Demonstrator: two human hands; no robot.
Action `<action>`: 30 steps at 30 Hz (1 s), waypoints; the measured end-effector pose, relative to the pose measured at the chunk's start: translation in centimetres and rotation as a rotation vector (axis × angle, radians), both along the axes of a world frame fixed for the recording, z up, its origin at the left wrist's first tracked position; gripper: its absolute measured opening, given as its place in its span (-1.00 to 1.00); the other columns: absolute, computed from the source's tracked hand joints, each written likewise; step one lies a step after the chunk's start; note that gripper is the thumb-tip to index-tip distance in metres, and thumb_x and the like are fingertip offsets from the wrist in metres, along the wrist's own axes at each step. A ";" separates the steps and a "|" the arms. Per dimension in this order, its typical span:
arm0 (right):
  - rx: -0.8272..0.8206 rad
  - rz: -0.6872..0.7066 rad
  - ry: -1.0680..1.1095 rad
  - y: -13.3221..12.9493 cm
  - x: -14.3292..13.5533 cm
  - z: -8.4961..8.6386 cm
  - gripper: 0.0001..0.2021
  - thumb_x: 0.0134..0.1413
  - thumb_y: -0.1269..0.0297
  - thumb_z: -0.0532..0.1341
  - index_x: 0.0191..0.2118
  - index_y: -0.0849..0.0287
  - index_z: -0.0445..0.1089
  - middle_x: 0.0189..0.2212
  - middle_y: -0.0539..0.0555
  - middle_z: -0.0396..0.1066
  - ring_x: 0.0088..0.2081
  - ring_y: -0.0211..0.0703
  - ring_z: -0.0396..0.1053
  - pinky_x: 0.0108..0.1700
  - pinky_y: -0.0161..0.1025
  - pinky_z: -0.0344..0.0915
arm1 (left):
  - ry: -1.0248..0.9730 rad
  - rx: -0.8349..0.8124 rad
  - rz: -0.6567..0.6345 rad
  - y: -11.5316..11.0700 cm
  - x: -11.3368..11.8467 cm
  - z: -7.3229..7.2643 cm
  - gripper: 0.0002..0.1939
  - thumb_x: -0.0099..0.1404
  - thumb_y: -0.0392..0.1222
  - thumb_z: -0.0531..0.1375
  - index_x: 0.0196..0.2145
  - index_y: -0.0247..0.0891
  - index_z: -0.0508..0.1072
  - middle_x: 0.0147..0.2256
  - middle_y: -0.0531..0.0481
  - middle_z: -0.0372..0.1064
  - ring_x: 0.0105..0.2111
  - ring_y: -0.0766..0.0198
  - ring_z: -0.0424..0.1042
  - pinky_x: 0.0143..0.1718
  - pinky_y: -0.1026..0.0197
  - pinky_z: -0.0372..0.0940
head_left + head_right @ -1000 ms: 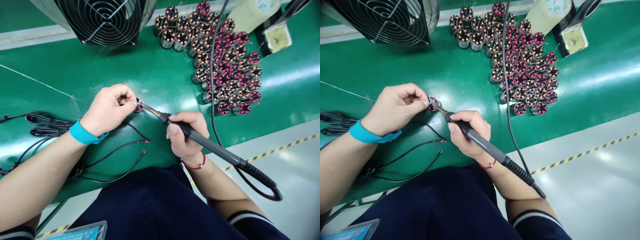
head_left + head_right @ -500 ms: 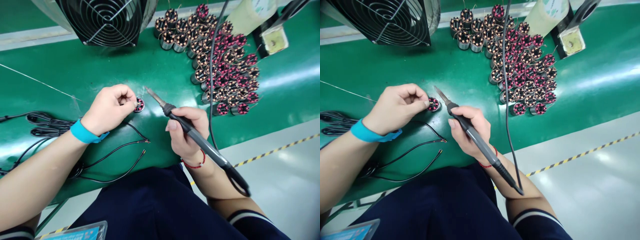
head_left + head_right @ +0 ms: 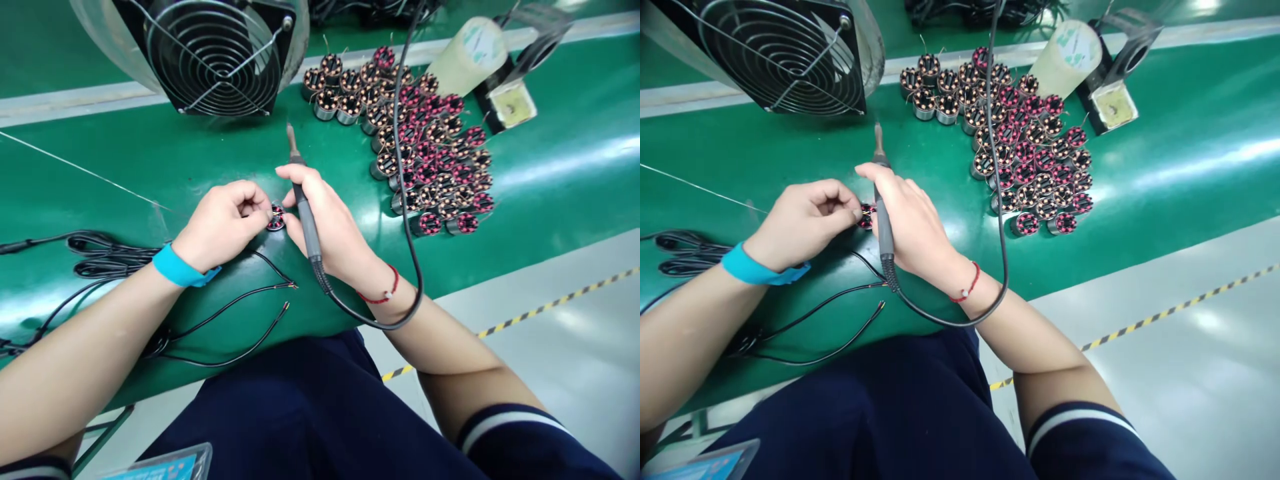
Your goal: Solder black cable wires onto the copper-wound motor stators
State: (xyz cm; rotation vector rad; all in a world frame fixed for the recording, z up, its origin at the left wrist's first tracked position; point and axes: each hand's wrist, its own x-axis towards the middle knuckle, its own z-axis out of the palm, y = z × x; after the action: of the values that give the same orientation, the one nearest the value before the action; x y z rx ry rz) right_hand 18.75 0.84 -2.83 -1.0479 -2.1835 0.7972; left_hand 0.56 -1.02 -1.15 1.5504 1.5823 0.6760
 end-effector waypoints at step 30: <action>-0.282 -0.006 0.333 -0.5 -0.8 -0.7 -0.55 0.12 0.41 0.16 0.14 0.13 0.15 -0.31 -0.08 0.43 -0.25 -0.27 0.44 -0.03 -0.21 0.39 | -0.165 0.001 0.010 -0.7 -0.3 1.0 -0.92 0.20 -0.20 0.19 -0.38 -0.25 0.40 -0.48 0.07 0.35 -0.51 0.36 0.30 -0.44 0.28 0.26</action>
State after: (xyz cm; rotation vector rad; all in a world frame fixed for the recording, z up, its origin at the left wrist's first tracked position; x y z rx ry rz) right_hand 17.97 0.29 -3.56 -0.9711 -1.8206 1.2103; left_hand 0.23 -1.70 -0.14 1.4488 1.4677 0.7898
